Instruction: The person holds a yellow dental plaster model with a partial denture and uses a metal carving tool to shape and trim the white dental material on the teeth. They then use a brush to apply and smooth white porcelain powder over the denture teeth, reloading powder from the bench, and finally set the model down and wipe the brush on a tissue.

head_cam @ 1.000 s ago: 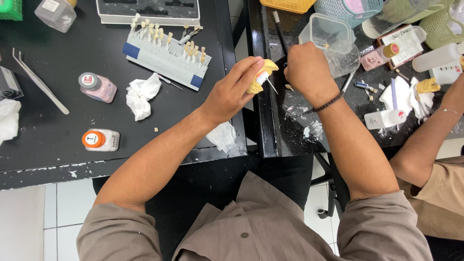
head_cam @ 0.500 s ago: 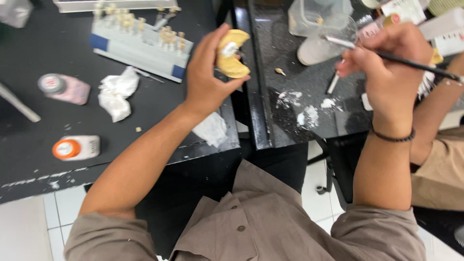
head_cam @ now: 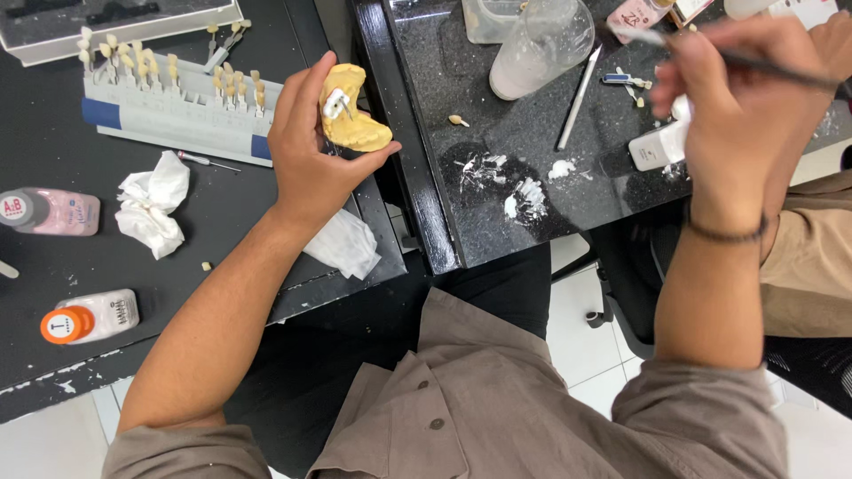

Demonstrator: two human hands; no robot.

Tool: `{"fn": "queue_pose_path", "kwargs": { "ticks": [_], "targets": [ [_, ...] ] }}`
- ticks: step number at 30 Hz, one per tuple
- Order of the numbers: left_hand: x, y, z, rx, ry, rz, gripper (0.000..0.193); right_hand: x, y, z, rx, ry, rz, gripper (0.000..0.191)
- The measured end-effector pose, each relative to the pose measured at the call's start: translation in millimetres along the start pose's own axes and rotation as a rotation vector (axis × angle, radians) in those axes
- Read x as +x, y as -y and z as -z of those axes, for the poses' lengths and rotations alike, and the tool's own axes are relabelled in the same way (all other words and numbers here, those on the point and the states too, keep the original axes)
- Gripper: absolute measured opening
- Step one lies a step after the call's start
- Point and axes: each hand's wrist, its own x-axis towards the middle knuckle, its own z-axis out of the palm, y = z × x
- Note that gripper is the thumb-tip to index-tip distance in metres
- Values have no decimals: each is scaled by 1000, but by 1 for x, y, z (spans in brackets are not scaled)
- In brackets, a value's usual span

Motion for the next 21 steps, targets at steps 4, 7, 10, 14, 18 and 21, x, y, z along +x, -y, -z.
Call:
{"fn": "queue_pose_path", "kwargs": {
  "ticks": [4, 7, 10, 14, 18, 21],
  "targets": [
    [1, -2, 1, 62, -3, -19, 97, 48, -2, -34, -417, 258, 366, 8],
    [2, -2, 3, 121, -2, -47, 99, 48, -7, -38, -514, 244, 489, 16],
    [2, -1, 3, 111, -8, -41, 99, 32, -4, -29, -392, 72, 427, 12],
    [1, 1, 6, 183, -39, -58, 99, 1, 15, -23, -341, 44, 454, 9],
    [1, 2, 6, 167, -44, -73, 95, -34, 24, -6, -401, 16, 345, 11],
    [1, 3, 6, 147, -48, -51, 96, -61, -3, 0, -59, -96, 88, 8]
  ]
}}
